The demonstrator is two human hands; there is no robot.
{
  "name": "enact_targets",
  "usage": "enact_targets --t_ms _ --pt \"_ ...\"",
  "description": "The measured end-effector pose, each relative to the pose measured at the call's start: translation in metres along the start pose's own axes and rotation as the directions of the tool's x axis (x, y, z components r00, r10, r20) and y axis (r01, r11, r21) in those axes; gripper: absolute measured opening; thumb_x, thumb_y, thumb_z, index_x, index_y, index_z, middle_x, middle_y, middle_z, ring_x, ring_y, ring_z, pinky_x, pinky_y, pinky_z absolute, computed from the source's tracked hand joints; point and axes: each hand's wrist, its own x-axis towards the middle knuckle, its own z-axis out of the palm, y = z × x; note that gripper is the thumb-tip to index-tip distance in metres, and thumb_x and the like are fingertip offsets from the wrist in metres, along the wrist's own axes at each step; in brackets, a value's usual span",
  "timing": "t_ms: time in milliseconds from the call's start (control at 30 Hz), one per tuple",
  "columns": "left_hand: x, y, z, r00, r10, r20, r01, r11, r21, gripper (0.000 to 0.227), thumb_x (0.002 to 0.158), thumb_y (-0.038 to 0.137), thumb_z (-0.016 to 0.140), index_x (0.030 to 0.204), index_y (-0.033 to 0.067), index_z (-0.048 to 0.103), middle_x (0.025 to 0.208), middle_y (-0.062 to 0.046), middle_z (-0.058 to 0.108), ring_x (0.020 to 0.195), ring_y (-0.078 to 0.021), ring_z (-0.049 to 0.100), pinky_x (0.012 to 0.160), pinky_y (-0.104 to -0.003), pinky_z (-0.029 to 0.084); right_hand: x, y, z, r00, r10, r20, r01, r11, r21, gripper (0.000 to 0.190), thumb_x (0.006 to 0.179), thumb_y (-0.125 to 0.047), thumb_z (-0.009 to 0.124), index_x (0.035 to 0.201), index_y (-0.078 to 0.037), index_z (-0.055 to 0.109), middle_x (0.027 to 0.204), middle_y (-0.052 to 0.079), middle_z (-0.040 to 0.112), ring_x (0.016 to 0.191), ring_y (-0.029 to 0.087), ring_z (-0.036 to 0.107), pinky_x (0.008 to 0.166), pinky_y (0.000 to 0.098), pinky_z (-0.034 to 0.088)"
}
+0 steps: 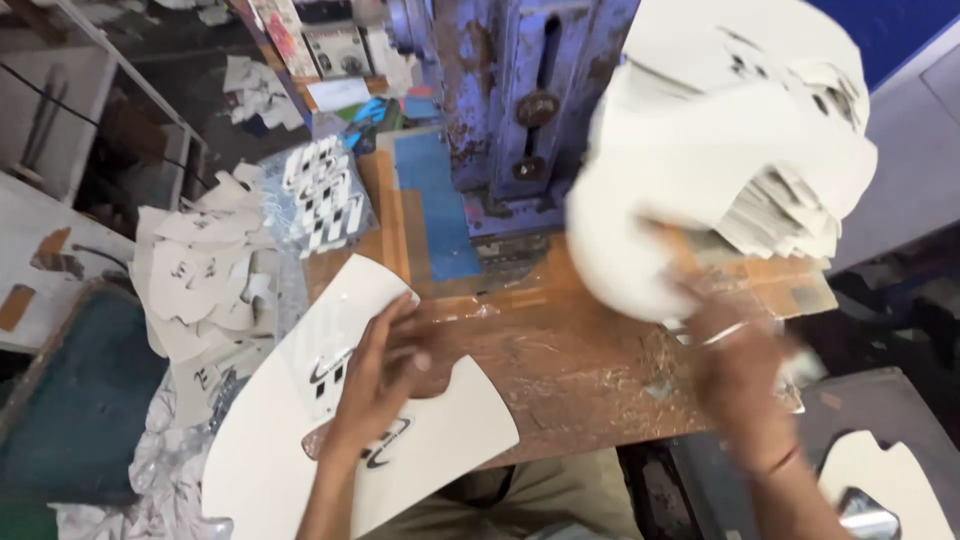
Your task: The person operates a manual die-cutting press to cut shapes from white material sheets. They repeatedly pick up a sheet, align it under the press, pull the lever to cut, and then remove the cut piece, placing it on a pile to the left.
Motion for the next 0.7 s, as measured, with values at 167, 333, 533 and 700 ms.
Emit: enact_targets --t_ms 167,333,533,700 --pt "0.039 -0.018 -0.013 0.885 -0.278 0.375 0.419 0.826 -0.376 0.095 0.087 0.078 0.040 0.159 0.0155 0.040 0.146 -0.013 0.062 0.122 -0.0342 0.063 0.098 -0.042 0.056 -0.077 -0.108 0.027 0.851 0.004 0.525 -0.267 0.864 0.426 0.029 0.088 -0.010 0.071 0.116 -0.010 0.075 0.119 0.007 0.076 0.109 0.024 0.072 0.089 0.0358 0.062" --pt "0.053 0.033 -0.008 0.777 -0.430 0.461 0.253 0.883 0.396 0.106 0.073 0.085 0.048 0.156 0.0193 0.044 0.150 -0.007 0.056 0.134 -0.0248 0.058 0.107 -0.042 0.048 -0.055 -0.121 0.006 0.767 -0.320 0.556 -0.121 0.778 0.616 0.035 0.084 -0.022 0.081 0.114 -0.006 0.075 0.128 0.011 0.070 0.123 0.032 0.063 0.104 0.0442 0.048" --pt "0.006 -0.013 0.074 0.991 0.110 0.075 -0.129 0.668 0.733 0.117 0.064 0.079 0.074 0.146 0.0013 0.044 0.127 -0.025 0.053 0.120 -0.0447 0.051 0.095 -0.060 0.039 -0.041 -0.028 0.045 0.649 0.262 0.714 -0.325 0.944 -0.052 0.041 0.094 -0.046 0.073 0.114 -0.010 0.072 0.135 0.011 0.064 0.132 0.028 0.059 0.117 0.0420 0.046" --pt "0.064 -0.032 0.066 0.984 0.181 -0.009 -0.115 0.664 0.739 0.115 0.064 0.078 0.077 0.146 0.0021 0.049 0.124 -0.024 0.054 0.113 -0.0419 0.052 0.090 -0.057 0.042 -0.003 0.009 0.113 0.883 -0.145 0.447 0.108 0.988 0.107 0.076 0.094 -0.050 0.062 0.145 0.005 0.050 0.152 0.029 0.047 0.145 0.042 0.036 0.119 0.0502 0.029"
